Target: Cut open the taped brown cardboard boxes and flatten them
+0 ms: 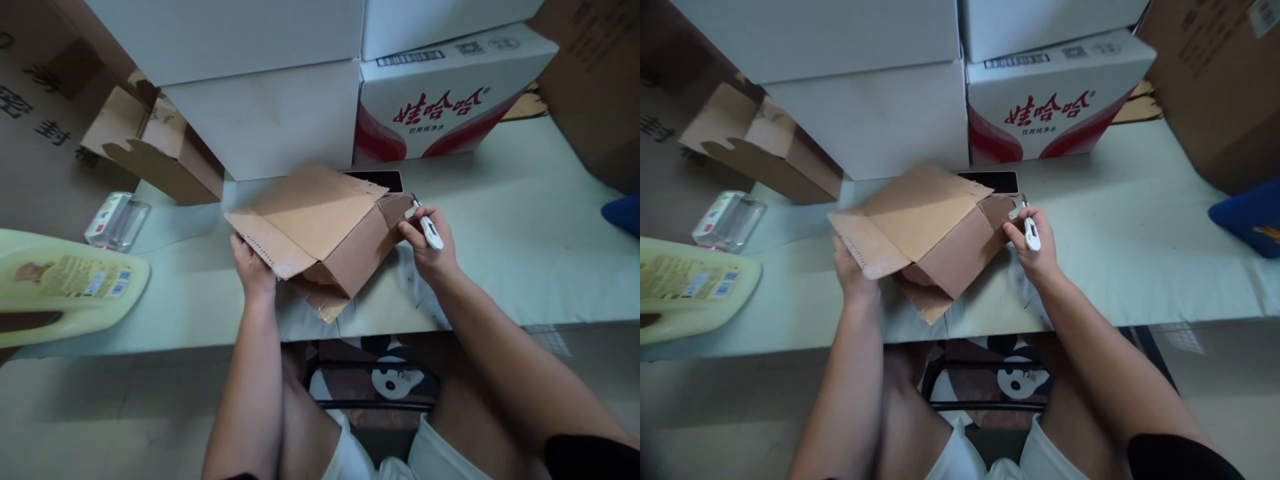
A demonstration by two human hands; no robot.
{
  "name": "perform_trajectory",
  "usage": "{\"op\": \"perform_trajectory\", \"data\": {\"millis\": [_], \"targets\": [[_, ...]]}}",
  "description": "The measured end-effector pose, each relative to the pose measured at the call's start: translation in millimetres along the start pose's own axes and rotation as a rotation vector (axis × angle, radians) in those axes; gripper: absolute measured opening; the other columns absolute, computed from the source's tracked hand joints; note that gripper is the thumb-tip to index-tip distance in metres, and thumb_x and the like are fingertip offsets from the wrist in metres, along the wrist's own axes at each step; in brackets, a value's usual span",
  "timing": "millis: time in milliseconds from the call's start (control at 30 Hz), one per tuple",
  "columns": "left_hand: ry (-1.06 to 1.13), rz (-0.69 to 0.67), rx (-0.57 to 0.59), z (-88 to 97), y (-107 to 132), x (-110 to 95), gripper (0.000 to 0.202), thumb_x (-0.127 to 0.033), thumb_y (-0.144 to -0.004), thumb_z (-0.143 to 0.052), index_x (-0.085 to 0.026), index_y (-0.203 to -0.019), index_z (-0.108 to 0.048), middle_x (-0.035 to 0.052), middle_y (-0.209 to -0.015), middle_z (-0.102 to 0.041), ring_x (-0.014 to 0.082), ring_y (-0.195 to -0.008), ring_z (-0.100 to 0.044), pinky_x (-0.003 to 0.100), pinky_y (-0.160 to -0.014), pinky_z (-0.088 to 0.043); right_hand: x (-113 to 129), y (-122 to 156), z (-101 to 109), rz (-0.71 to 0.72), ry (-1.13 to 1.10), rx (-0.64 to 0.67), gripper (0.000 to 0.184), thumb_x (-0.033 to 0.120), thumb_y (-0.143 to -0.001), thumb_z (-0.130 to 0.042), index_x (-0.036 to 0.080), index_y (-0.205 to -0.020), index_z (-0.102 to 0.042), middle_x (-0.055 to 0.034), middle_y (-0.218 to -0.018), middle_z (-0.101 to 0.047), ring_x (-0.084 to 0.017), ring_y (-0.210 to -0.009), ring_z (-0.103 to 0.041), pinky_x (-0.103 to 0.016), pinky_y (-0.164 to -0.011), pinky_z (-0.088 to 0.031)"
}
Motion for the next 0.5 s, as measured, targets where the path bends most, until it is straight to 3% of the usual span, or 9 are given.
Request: {"op": "perform_trajectory", "data": {"millis": [67, 133, 267, 400, 500], "targets": [[0.083, 0.063, 0.028, -1.2, 3.5, -0.7, 0.027, -0.049, -0.082, -0.061, -0.022, -0.078, -0.061, 0.006, -0.091, -0.066, 0.0254, -0.104, -0.066, 0.037, -0.093, -0.056, 1.3, 1.1, -1.3, -0.003, 0.008, -0.001, 0.041, 0.042, -0.069, -0.077, 0.027, -0.09, -0.045, 0.0046, -0.074, -0.049, -0.015, -0.066, -0.044, -0.031, -0.063, -0.037], [0.227, 0.203, 0.162, -12.9, 10.7, 1.3, 0.033, -0.053, -0.083, -0.054, -0.022, -0.075, -0.061, 0.0086, -0.09, -0.068, 0.0296, -0.111, -0.066, 0.041, -0.092, -0.057, -0.1, 1.2, -0.5, -0.011, 0.001, -0.017, 0.041, 0.042, -0.069, -0.077, 0.027, -0.09, -0.045, 0.0046, -0.074, -0.049, -0.015, -0.066, -0.044, -0.031, -0.063, -0.036], [0.353, 0.477, 0.449, -38.8, 36.3, 2.3, 0.054, -0.07, -0.083, -0.05, -0.023, -0.099, -0.069, 0.0138, -0.111, -0.071, 0.0358, -0.135, -0.056, 0.05, -0.101, -0.054, -6.6, 0.7, 3.9, -0.034, -0.012, -0.066, 0.038, 0.042, -0.071, -0.075, 0.026, -0.09, -0.046, 0.0047, -0.074, -0.047, -0.015, -0.067, -0.044, -0.032, -0.065, -0.035], [0.37, 0.46, 0.5, -46.7, 43.5, 2.6, 0.077, -0.086, -0.074, -0.056, -0.021, -0.114, -0.066, 0.0168, -0.12, -0.07, 0.0375, -0.143, -0.048, 0.051, -0.106, -0.052, -8.7, 1.8, 1.7, -0.041, 0.0, -0.045, 0.038, 0.042, -0.073, -0.074, 0.027, -0.091, -0.045, 0.0044, -0.076, -0.049, -0.015, -0.068, -0.045, -0.032, -0.066, -0.036], [0.319, 0.417, 0.512, -48.2, 44.8, 9.9, 0.073, -0.084, -0.07, -0.063, -0.023, -0.111, -0.067, 0.0141, -0.116, -0.072, 0.0357, -0.139, -0.053, 0.049, -0.102, -0.056, -7.3, 2.7, 0.3, -0.032, 0.005, -0.037, 0.038, 0.041, -0.072, -0.074, 0.027, -0.092, -0.045, 0.004, -0.078, -0.051, -0.016, -0.069, -0.047, -0.033, -0.068, -0.038]]}}
Point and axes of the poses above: each hand's wrist, its own y-axis away from the middle knuckle, its own z-axis out of the back of the hand, x = y × z, the point moved 9 cm from there along -y, towards the middle knuckle
